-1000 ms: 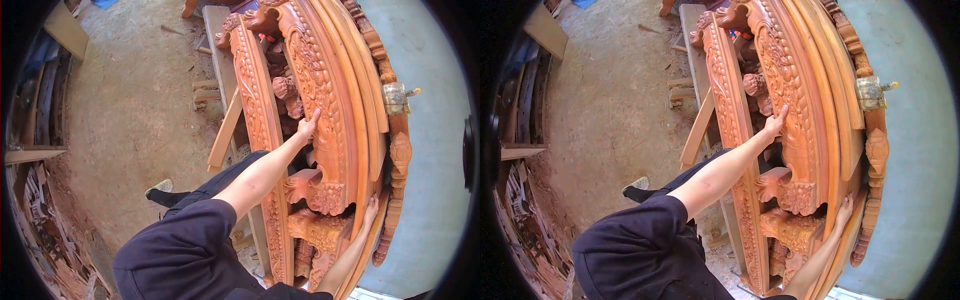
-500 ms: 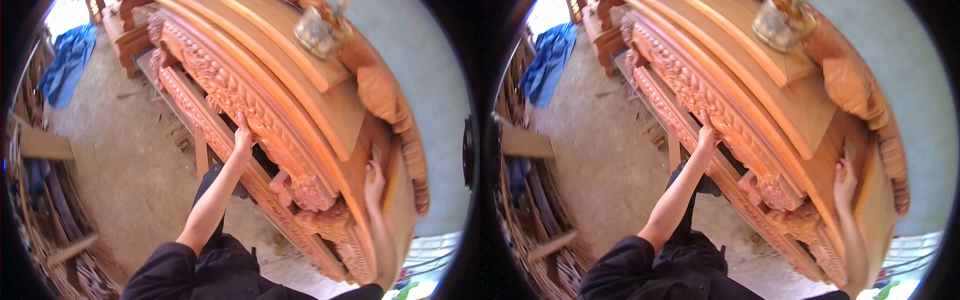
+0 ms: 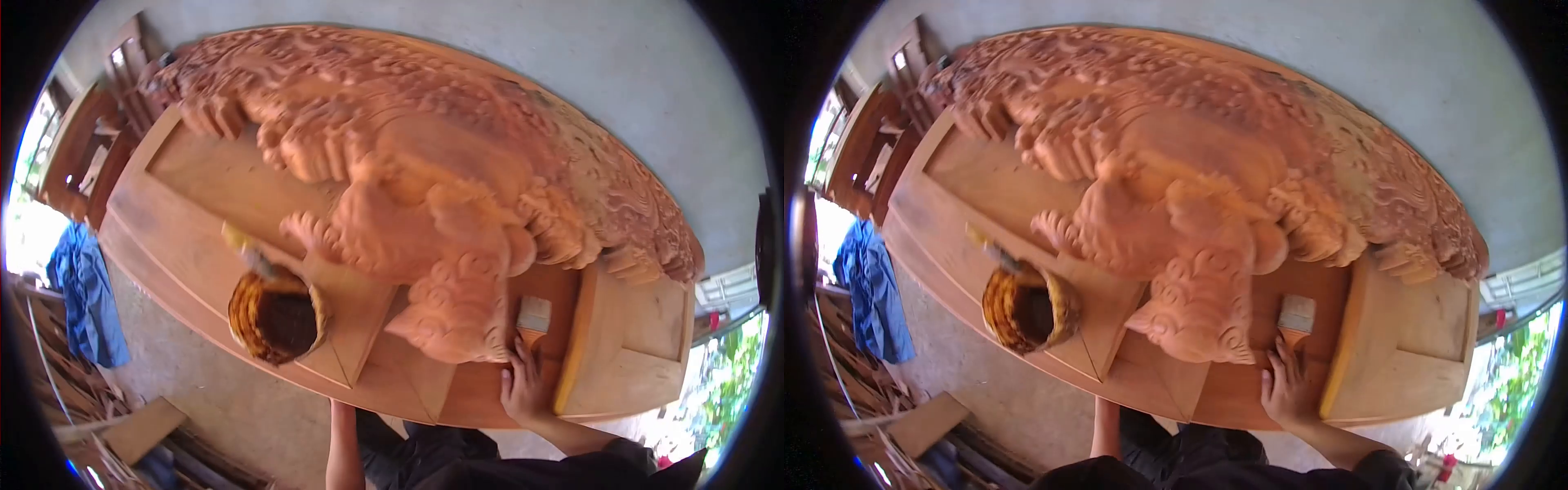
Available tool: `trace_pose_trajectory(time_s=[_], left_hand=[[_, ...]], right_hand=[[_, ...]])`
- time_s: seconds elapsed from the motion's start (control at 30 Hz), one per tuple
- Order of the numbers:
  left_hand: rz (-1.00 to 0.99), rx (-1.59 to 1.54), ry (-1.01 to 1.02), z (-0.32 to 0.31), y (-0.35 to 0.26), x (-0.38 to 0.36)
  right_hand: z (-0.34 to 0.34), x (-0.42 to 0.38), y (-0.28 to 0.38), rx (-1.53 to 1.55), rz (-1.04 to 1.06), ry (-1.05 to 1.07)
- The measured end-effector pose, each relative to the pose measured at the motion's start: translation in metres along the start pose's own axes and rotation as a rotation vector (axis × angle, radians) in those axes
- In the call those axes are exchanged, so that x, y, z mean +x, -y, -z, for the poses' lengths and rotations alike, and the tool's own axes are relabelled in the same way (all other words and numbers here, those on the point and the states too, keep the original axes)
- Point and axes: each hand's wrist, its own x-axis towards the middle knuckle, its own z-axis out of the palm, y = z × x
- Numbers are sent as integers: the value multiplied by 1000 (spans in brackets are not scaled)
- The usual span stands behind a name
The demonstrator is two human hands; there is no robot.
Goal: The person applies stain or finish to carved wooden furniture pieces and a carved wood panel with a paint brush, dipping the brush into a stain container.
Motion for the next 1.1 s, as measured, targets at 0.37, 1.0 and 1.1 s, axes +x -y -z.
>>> trace_pose_trajectory(time_s=[0.37,1.0,1.1], left_hand=[[-52,460,-175,-117,-99,-20],[-291,1054,-263,-113,-115,19],[-362,1160,-318,-70,-159,58]], right_hand=[[-1,-7,-4,0,-34,64],[-2,-7,-12,2,-70,82],[-6,-9,-12,14,-94,119]])
